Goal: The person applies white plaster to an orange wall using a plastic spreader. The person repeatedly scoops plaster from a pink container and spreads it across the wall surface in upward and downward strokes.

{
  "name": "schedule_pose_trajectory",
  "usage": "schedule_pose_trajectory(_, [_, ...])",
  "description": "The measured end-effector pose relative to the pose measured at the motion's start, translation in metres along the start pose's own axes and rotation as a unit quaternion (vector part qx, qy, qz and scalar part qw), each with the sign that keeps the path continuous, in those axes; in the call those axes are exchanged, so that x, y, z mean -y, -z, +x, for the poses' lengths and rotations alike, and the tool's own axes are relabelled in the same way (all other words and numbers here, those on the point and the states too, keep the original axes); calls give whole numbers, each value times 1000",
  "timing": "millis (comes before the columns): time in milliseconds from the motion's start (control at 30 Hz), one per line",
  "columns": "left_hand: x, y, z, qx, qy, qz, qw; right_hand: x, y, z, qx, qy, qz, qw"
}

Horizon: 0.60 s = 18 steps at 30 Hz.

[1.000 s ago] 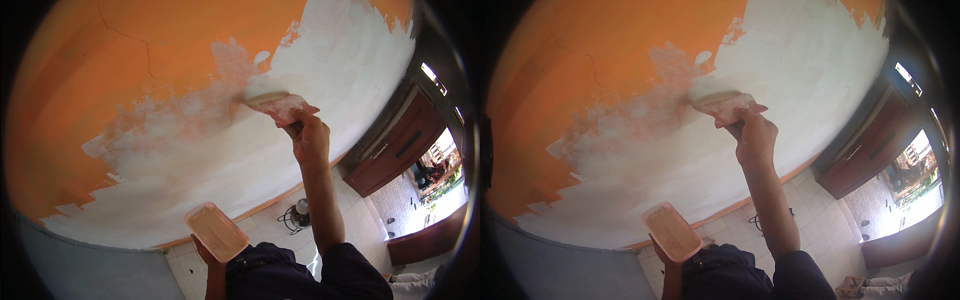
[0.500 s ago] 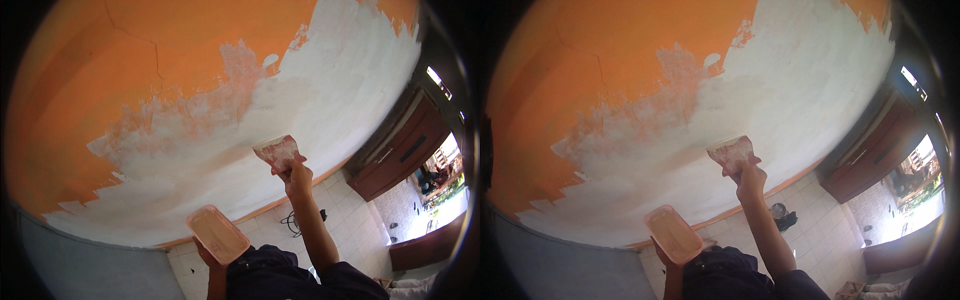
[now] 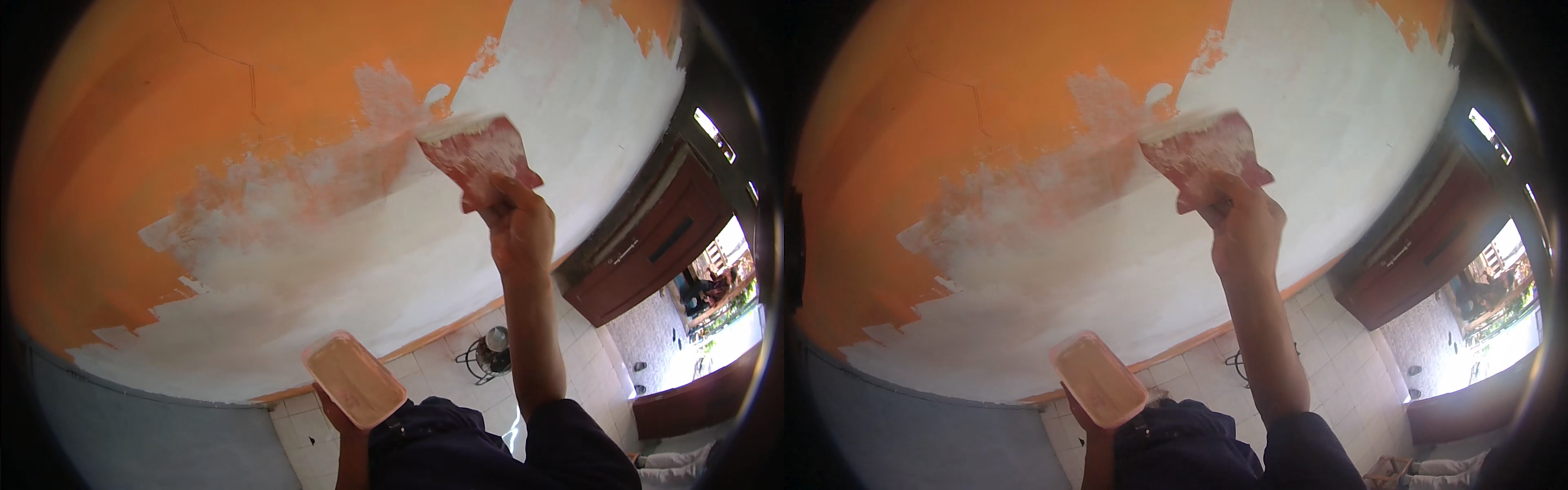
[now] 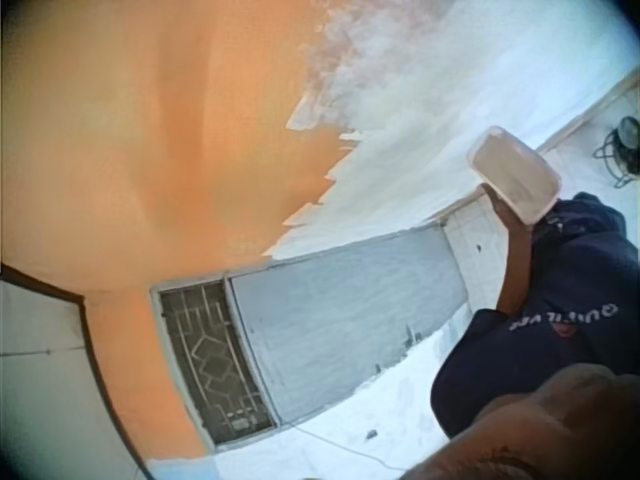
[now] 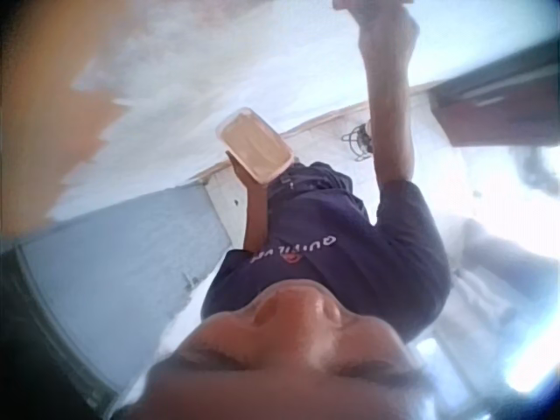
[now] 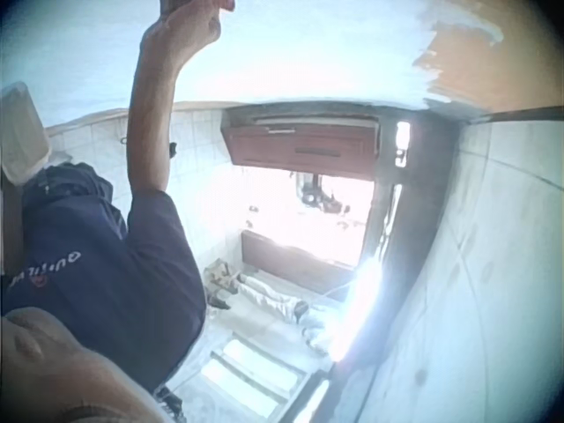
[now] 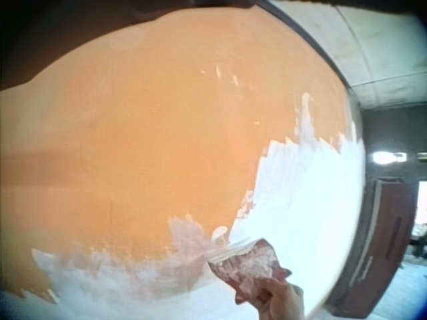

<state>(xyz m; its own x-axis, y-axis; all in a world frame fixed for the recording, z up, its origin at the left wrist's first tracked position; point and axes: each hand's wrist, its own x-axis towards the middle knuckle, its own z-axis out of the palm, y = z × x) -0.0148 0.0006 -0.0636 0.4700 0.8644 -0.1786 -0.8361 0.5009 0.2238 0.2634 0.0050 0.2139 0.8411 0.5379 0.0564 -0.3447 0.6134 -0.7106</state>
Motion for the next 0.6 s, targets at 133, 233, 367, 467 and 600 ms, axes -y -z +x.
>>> schedule_pose_trajectory(133, [-1,8,3,-8,-5,-1,1000,-20,39,-18,-4,4,-2,1000])
schedule_pose_trajectory(233, [-4,2,2,1,-6,-21,1000,-52,64,-31,-54,-37,-63,996])
schedule_pose_trajectory(367, [-10,13,3,-7,-19,-6,1000,-64,73,-27,-24,-77,-45,996])
schedule_pose_trajectory(467, [-13,11,4,-22,-22,-12,999,-54,59,-15,-21,-73,-61,995])
schedule_pose_trajectory(600, [-13,11,9,1,-29,-11,1000,-47,43,-6,-30,-75,-76,994])
